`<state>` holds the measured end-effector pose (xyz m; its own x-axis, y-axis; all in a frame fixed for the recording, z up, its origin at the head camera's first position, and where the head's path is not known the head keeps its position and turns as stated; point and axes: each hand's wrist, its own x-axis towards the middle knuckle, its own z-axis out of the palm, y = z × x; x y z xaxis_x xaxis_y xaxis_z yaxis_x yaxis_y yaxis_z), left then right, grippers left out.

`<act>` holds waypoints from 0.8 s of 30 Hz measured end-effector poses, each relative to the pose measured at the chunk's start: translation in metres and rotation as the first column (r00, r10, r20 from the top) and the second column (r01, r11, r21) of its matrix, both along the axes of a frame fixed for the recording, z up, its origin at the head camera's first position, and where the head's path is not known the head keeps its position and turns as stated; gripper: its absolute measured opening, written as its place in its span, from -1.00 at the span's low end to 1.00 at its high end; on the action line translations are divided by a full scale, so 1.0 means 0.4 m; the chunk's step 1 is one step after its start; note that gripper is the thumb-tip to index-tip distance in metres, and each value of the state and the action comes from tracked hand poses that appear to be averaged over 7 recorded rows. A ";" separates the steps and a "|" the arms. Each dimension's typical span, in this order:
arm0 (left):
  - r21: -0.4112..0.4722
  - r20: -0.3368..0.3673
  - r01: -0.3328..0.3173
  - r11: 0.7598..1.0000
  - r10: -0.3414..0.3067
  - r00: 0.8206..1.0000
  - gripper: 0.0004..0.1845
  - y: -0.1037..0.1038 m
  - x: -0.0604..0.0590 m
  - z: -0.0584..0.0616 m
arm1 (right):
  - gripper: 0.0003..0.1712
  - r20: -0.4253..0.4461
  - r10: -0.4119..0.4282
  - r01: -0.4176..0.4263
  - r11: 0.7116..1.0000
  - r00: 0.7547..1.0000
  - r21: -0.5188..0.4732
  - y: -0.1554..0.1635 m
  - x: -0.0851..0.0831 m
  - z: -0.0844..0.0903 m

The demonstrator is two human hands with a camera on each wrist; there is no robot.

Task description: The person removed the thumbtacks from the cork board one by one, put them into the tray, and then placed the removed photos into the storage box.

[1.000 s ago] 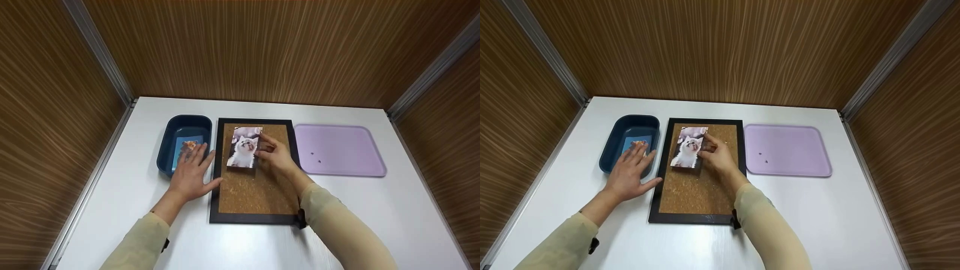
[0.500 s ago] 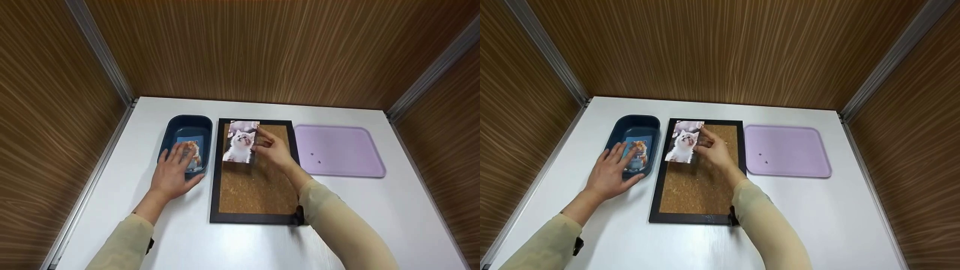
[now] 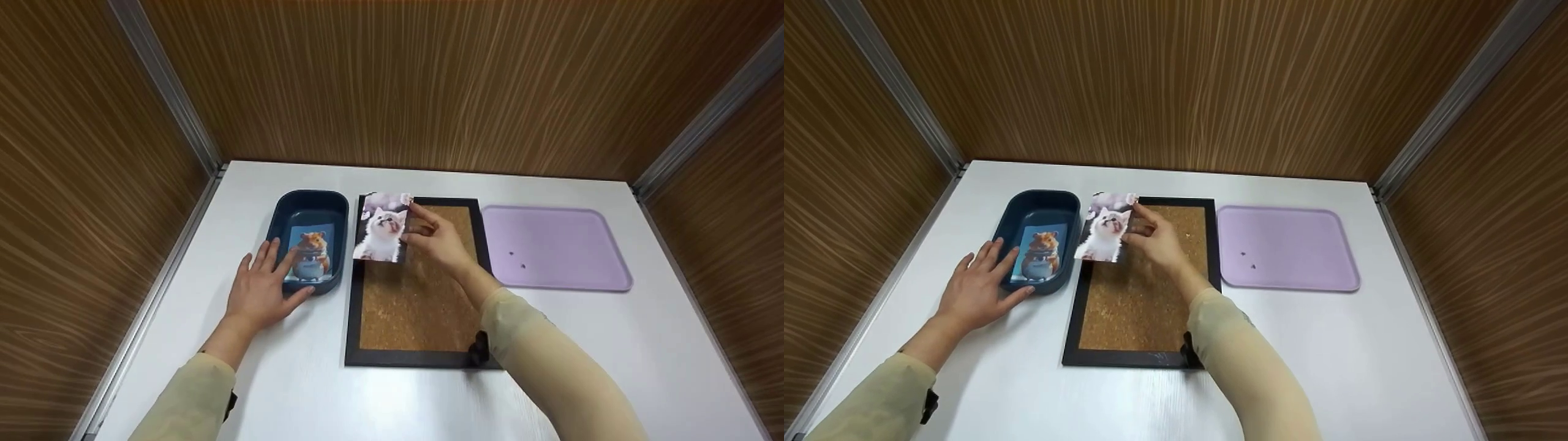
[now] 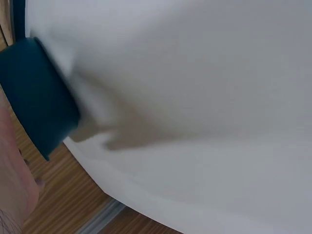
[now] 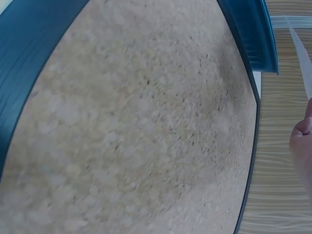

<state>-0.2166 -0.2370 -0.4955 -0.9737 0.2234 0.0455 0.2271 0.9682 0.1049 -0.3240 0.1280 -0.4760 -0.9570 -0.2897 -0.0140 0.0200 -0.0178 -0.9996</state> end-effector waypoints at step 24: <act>0.045 0.052 -0.107 0.993 0.104 0.993 0.06 -0.041 0.014 -0.038 | -0.15 -0.021 0.039 -0.040 0.999 0.999 -0.024 -0.096 -0.008 0.008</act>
<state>-0.2110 -0.2535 -0.5108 -0.9930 0.1179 0.0049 0.1172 0.9802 0.1596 -0.3274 0.0895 -0.4729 -0.9447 -0.3275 0.0135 0.0003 -0.0421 -0.9991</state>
